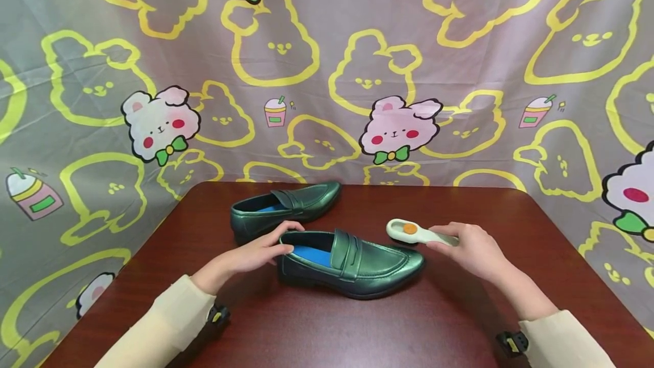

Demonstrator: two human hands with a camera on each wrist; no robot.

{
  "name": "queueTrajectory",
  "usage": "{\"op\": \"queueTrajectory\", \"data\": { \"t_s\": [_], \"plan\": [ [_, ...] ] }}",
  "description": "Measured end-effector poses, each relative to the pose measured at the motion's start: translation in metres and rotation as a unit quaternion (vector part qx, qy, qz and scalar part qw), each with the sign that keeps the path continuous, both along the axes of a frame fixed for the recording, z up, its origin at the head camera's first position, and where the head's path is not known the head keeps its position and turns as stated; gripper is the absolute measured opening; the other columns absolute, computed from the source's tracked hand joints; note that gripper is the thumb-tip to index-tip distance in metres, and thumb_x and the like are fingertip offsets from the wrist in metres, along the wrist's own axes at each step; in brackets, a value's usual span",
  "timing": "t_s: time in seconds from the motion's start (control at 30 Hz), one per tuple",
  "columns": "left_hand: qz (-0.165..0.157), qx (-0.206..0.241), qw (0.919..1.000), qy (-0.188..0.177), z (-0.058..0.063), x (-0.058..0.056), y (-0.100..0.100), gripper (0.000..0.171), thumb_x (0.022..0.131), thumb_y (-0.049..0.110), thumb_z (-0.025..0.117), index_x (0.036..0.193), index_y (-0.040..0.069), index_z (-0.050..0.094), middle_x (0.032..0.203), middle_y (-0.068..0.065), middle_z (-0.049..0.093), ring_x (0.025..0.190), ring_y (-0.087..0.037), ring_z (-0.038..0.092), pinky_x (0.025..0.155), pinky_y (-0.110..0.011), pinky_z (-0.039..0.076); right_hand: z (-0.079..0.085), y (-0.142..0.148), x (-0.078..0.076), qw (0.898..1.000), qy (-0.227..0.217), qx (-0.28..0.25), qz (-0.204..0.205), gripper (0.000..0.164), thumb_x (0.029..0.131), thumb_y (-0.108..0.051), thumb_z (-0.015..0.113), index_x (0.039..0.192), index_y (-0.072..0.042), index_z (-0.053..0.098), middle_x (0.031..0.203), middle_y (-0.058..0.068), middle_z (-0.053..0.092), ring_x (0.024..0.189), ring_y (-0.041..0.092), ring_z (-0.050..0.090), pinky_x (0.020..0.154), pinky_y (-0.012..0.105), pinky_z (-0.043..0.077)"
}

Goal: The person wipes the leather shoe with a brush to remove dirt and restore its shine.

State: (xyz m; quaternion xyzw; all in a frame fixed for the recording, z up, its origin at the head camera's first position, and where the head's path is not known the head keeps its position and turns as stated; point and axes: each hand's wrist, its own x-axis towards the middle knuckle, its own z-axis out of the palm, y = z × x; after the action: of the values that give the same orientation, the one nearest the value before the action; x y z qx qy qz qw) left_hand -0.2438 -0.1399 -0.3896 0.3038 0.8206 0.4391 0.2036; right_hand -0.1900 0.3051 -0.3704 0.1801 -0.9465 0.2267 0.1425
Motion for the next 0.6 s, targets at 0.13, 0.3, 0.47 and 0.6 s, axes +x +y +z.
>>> {"op": "queueTrajectory", "data": {
  "t_s": [0.13,0.3,0.47,0.6],
  "plan": [
    [0.005,-0.001,1.0,0.003,0.001,-0.001,0.0,0.04,0.103,0.026,0.049,0.14,0.031,0.033,0.135,-0.007,0.042,0.114,-0.027,0.049,0.084,-0.044,0.05,0.008,-0.017,0.009,0.998,-0.005,-0.04,0.058,0.027,0.085,-0.03,0.076,0.11,-0.021,0.073,0.085,-0.013,0.062,0.073,0.006,0.052,0.063,0.025,0.042],
    [0.005,-0.001,1.0,0.004,0.004,-0.001,0.001,0.042,0.102,0.028,0.049,0.14,0.031,0.032,0.136,-0.006,0.041,0.115,-0.027,0.049,0.085,-0.045,0.05,0.007,-0.029,0.01,0.989,-0.036,-0.058,0.128,0.029,0.086,-0.03,0.075,0.113,-0.022,0.072,0.081,-0.015,0.06,0.072,0.005,0.051,0.059,0.024,0.042],
    [0.001,0.003,1.0,0.005,0.003,0.0,0.002,0.042,0.103,0.026,0.049,0.142,0.028,0.032,0.137,-0.009,0.041,0.115,-0.029,0.048,0.085,-0.046,0.05,-0.005,-0.014,-0.004,0.997,-0.034,-0.033,0.063,0.03,0.085,-0.029,0.077,0.11,-0.014,0.074,0.085,-0.009,0.065,0.072,0.006,0.051,0.06,0.025,0.042],
    [0.003,0.001,1.0,0.001,0.001,0.001,0.002,0.042,0.102,0.028,0.049,0.141,0.029,0.032,0.136,-0.008,0.041,0.116,-0.028,0.048,0.085,-0.045,0.05,-0.009,-0.003,-0.01,1.0,-0.017,-0.02,0.005,0.03,0.083,-0.028,0.078,0.108,-0.01,0.075,0.09,-0.001,0.069,0.071,0.008,0.052,0.059,0.027,0.042]
  ]
}}
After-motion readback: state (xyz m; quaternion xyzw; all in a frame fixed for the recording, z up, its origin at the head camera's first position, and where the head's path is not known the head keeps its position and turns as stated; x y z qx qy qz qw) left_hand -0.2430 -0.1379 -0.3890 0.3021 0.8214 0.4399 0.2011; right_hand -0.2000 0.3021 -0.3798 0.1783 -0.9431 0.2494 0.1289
